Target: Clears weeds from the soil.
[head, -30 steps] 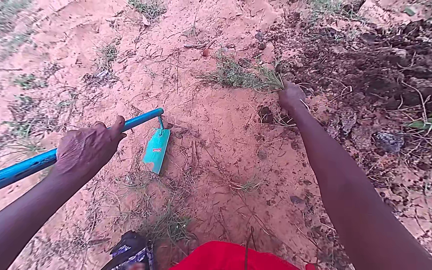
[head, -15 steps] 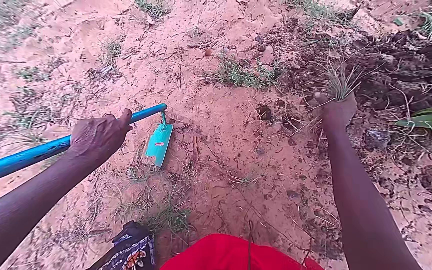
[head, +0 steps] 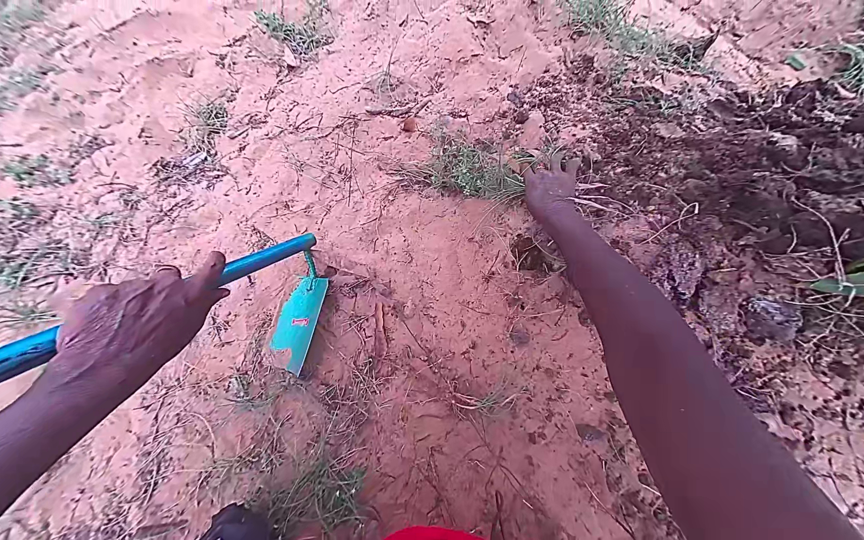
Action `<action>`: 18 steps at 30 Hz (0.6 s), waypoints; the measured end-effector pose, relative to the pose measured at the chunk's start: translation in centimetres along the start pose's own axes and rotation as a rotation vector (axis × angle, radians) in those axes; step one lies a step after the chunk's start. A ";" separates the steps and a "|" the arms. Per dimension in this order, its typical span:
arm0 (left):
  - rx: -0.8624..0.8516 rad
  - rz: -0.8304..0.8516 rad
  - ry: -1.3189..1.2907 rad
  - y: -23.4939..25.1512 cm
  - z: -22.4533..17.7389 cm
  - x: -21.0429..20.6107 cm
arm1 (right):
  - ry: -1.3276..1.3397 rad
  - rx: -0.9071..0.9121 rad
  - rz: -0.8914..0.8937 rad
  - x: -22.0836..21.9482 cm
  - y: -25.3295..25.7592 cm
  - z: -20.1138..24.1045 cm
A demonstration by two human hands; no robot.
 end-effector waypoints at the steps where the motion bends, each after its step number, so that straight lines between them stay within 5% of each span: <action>1: -0.005 0.006 -0.013 0.3 0.4 -0.6 | -0.016 -0.012 0.007 -0.1 0.4 -1.4; 7: -0.027 0.063 -0.126 1.9 3.2 -4.7 | -0.112 0.002 0.029 2.4 -2.2 -8.8; 14: -0.012 0.053 -0.140 1.4 2.9 -3.2 | -0.058 -0.298 -0.090 6.3 -8.1 -17.8; 18: -0.023 0.038 -0.115 0.5 1.7 -1.0 | -0.234 -0.312 -0.374 13.0 -16.0 -23.4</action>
Point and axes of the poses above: each hand's wrist, its own y-axis towards the middle knuckle, its own x-axis out of the back of the hand, z = x × y, the point moved 9 cm from there along y, towards the middle knuckle, and after that the axes turned 11 degrees about y, right-handed, at the moved point
